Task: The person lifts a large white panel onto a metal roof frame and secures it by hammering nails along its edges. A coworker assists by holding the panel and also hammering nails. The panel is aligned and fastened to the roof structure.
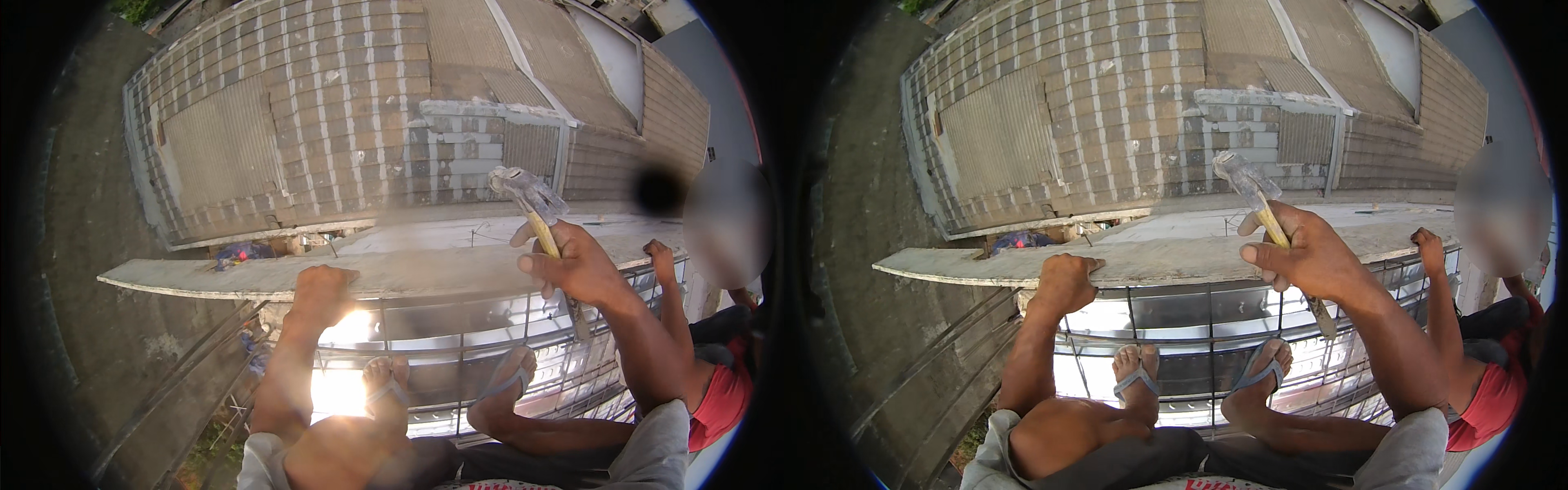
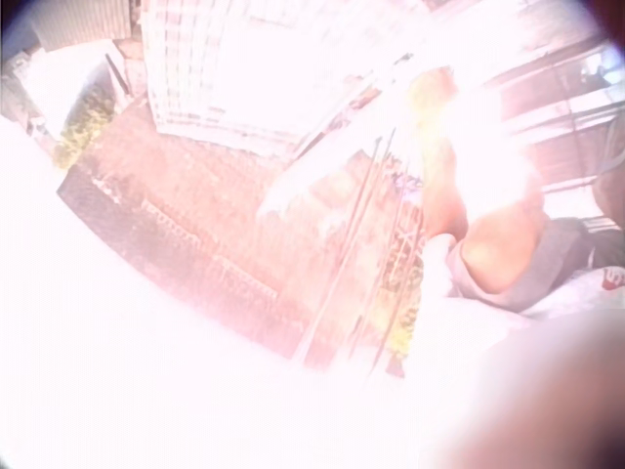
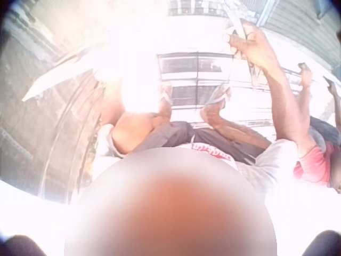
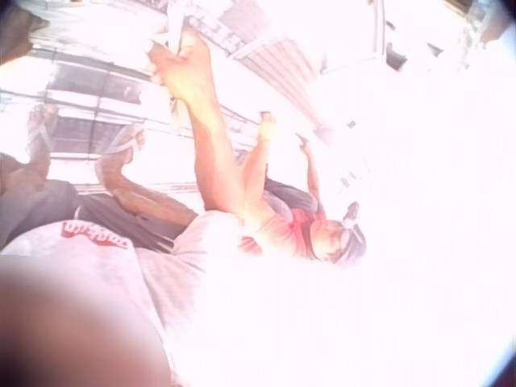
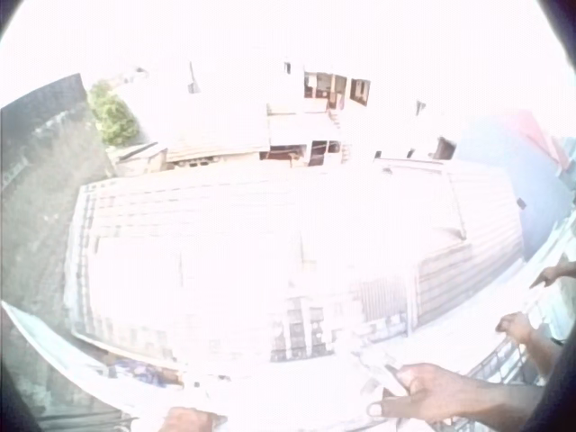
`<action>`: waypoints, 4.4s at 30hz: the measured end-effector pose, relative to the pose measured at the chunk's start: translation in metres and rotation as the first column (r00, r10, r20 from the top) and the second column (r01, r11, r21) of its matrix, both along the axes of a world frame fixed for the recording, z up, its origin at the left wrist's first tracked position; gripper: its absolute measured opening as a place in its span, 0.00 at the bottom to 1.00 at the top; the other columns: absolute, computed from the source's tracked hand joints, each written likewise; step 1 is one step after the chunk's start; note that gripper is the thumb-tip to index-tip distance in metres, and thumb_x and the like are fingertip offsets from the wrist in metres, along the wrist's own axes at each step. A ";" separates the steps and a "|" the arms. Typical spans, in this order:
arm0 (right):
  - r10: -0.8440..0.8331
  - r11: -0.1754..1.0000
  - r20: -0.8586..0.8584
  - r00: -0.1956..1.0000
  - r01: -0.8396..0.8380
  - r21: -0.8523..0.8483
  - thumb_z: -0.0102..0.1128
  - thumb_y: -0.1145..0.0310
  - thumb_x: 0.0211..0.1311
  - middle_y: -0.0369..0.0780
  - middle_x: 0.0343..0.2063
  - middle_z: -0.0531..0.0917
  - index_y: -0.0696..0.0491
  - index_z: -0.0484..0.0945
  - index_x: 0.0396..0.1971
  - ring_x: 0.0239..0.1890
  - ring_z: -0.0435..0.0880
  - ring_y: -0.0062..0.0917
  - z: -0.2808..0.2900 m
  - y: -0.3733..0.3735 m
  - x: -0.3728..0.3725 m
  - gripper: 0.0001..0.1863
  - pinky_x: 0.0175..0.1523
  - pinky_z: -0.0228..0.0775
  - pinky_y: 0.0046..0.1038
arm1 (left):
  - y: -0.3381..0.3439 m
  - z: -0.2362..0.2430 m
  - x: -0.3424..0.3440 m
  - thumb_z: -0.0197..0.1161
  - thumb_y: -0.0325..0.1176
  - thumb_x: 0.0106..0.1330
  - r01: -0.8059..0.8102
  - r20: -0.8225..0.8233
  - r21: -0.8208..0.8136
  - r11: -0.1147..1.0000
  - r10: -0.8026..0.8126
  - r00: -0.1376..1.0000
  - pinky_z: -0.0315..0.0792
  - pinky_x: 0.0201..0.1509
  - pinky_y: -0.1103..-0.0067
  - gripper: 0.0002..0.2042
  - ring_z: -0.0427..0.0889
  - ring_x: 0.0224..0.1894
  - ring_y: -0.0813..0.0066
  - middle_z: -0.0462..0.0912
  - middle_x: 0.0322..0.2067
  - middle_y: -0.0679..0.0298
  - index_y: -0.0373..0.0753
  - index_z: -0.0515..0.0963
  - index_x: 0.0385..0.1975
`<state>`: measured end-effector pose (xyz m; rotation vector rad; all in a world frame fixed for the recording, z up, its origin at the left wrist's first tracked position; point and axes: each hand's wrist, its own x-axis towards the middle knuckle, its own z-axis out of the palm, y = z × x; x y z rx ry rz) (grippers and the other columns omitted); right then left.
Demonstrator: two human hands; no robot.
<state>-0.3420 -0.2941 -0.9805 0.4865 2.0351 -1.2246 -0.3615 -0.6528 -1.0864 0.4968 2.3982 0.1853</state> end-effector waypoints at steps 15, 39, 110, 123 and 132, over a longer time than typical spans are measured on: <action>0.189 0.944 -0.208 0.960 -0.119 0.307 0.56 0.56 0.72 0.41 0.22 0.77 0.58 0.73 0.41 0.28 0.80 0.28 -0.044 -0.033 -0.022 0.18 0.34 0.69 0.34 | -0.005 -0.008 0.002 0.62 0.29 0.50 -0.041 0.011 -0.008 0.999 0.041 0.999 0.78 0.43 0.66 0.08 0.86 0.37 0.55 0.86 0.29 0.55 0.42 0.86 0.29; 0.464 0.886 -0.159 0.871 -0.460 0.066 0.47 0.52 0.74 0.52 0.26 0.82 0.60 0.74 0.44 0.31 0.83 0.48 -0.119 -0.140 -0.080 0.23 0.40 0.72 0.48 | -0.010 -0.017 0.004 0.64 0.29 0.43 -0.016 -0.056 0.103 0.995 0.021 0.998 0.78 0.37 0.67 0.20 0.85 0.29 0.56 0.86 0.26 0.56 0.45 0.87 0.41; 0.225 0.958 -0.507 0.832 -0.283 -0.038 0.48 0.51 0.74 0.52 0.25 0.83 0.63 0.75 0.44 0.33 0.85 0.47 -0.142 -0.139 -0.101 0.25 0.39 0.76 0.45 | -0.010 -0.014 0.003 0.62 0.29 0.47 -0.025 -0.013 0.090 0.996 0.026 1.000 0.79 0.40 0.68 0.19 0.87 0.34 0.60 0.87 0.34 0.60 0.44 0.86 0.42; 0.360 0.924 -0.408 0.839 -0.381 0.033 0.50 0.50 0.74 0.48 0.19 0.80 0.62 0.76 0.39 0.21 0.81 0.42 -0.165 -0.131 -0.101 0.25 0.29 0.70 0.44 | -0.012 -0.019 0.005 0.62 0.29 0.47 -0.004 -0.040 0.103 0.995 0.008 0.999 0.79 0.40 0.68 0.19 0.87 0.35 0.62 0.87 0.35 0.59 0.42 0.86 0.42; 0.810 0.574 -0.094 0.578 -0.752 0.324 0.49 0.50 0.73 0.50 0.27 0.83 0.59 0.78 0.40 0.34 0.85 0.48 -0.167 -0.153 -0.075 0.24 0.41 0.76 0.46 | -0.009 -0.013 0.005 0.62 0.27 0.43 -0.013 -0.073 0.090 0.996 0.020 0.997 0.79 0.40 0.70 0.22 0.87 0.34 0.59 0.88 0.38 0.57 0.43 0.86 0.43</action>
